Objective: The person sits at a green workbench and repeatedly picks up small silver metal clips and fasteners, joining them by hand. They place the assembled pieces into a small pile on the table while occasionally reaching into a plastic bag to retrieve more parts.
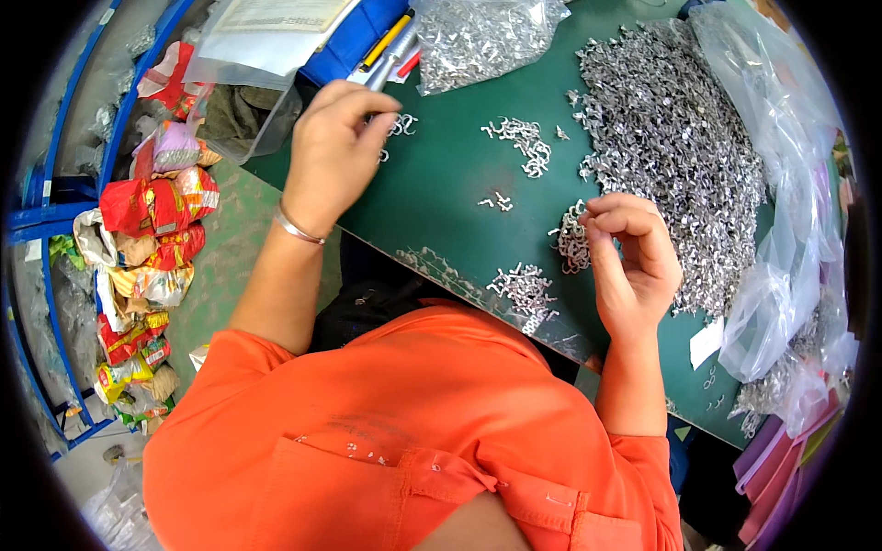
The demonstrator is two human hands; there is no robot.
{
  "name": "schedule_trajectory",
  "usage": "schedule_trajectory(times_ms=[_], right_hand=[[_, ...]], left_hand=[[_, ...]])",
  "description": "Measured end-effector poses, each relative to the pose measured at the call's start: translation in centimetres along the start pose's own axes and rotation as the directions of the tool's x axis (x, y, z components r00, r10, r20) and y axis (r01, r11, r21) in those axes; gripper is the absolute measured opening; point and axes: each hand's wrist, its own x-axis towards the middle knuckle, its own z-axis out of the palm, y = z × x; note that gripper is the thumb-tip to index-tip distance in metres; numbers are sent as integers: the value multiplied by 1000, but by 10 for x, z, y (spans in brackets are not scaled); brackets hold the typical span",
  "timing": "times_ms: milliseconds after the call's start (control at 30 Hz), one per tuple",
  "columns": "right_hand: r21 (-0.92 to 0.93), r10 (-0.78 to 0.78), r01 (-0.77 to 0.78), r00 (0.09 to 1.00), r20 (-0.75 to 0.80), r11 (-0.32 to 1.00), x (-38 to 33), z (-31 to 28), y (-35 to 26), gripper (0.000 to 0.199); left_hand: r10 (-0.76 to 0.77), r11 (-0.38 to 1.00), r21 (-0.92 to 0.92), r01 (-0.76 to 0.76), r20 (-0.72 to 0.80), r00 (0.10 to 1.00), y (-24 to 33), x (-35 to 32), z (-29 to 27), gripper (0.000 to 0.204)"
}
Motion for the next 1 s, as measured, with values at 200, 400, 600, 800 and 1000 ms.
schedule_trajectory(times_ms=[200, 400, 600, 800, 1000], right_hand=[[-19, 10, -10, 1000, -7, 1000, 1, -2, 3, 12], [-34, -24, 26, 999, 47, 999, -1, -1, 4, 14], [-49, -7, 13, 993, 122, 999, -2, 4, 2, 16], [-79, -37, 48, 989, 145, 996, -1, 4, 2, 16], [-116, -31, 51, 986, 166, 992, -1, 3, 0, 17]], left_hand=[[285, 939, -290, -184, 356, 890, 50, -4, 39, 15], [326, 935, -251, -250, 333, 885, 52, -11, 48, 12], [283, 934, -300, -191, 302, 910, 52, -16, 48, 11], [296, 928, -301, -219, 241, 924, 54, -19, 46, 13], [347, 935, -187, -301, 319, 882, 62, -24, 55, 12]])
